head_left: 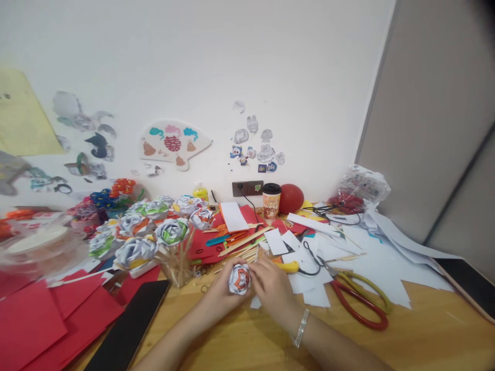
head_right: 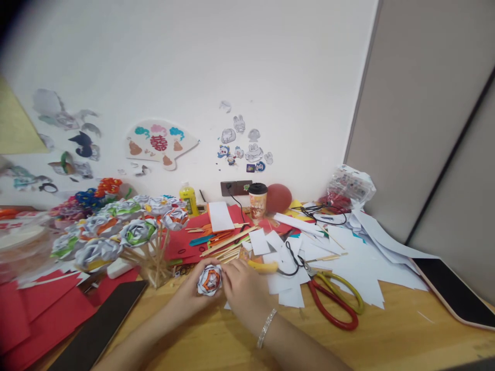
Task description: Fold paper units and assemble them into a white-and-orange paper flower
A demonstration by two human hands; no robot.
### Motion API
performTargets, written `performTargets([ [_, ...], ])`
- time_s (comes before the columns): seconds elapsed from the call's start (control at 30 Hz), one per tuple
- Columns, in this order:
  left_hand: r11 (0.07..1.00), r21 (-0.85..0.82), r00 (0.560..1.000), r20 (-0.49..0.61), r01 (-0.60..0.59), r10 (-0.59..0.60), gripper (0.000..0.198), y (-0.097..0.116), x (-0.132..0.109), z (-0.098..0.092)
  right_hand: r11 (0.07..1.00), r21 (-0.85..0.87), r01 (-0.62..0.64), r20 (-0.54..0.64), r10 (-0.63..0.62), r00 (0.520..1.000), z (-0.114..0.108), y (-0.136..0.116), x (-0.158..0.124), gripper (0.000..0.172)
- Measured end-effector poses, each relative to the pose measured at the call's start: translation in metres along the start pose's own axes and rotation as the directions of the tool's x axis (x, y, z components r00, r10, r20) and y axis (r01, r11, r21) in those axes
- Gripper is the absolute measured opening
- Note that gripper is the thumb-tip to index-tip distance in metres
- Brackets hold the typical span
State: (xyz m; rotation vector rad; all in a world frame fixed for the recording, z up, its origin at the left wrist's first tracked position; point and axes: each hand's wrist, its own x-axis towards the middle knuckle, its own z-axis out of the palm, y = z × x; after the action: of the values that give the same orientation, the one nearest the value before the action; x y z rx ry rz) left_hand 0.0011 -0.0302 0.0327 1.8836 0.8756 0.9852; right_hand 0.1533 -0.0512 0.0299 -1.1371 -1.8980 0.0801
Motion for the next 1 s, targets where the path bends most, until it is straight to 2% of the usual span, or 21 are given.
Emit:
performTargets([
  [0.1,0.992,-0.120,0.999,0.013,0.041,-0.039,0.048,-0.001,0.002,-0.003,0.985,0.136,-0.106,-0.040,0.112,0.993,-0.004,0.002,0.002,0.019],
  [0.2,0.984,-0.174,0.999,0.002,0.048,-0.048,0.052,-0.003,0.003,-0.007,0.915,0.342,-0.216,0.031,0.219,0.975,-0.003,0.008,0.004,0.020],
  [0.33,0.977,-0.211,0.999,-0.005,0.041,-0.043,0.051,-0.004,0.003,-0.008,0.811,0.509,-0.290,0.183,0.227,0.957,0.003,0.014,0.004,0.028],
  [0.43,0.974,-0.219,0.998,-0.001,0.058,-0.059,0.050,-0.001,0.004,-0.008,0.804,0.518,-0.291,0.203,0.215,0.955,0.005,0.014,0.004,0.029],
  [0.53,0.973,-0.223,0.998,0.012,0.060,-0.059,0.050,0.003,0.004,-0.009,0.850,0.491,-0.190,0.113,0.154,0.982,-0.002,0.013,0.004,0.030],
  [0.63,0.973,-0.220,0.996,0.066,0.064,-0.051,0.051,0.006,0.003,-0.011,0.918,0.396,0.019,-0.004,-0.019,1.000,-0.011,0.011,0.004,0.022],
  [0.73,0.965,-0.243,0.991,0.108,0.102,-0.078,0.054,0.008,0.002,-0.011,0.938,0.255,0.237,-0.095,-0.219,0.971,-0.015,0.009,0.004,0.017],
  [0.8,0.958,-0.258,0.988,0.121,0.127,-0.098,0.057,0.008,0.001,-0.010,0.927,0.168,0.335,-0.148,-0.312,0.938,-0.016,0.008,0.003,0.016],
  [0.87,0.956,-0.255,0.985,0.127,0.146,-0.116,0.059,0.008,0.001,-0.010,0.920,0.121,0.373,-0.176,-0.350,0.920,-0.016,0.007,0.003,0.014],
  [1.0,0.960,-0.224,0.980,0.141,0.170,-0.140,0.064,0.007,0.000,-0.010,0.926,0.135,0.354,-0.170,-0.330,0.929,-0.017,0.004,0.005,0.009],
])
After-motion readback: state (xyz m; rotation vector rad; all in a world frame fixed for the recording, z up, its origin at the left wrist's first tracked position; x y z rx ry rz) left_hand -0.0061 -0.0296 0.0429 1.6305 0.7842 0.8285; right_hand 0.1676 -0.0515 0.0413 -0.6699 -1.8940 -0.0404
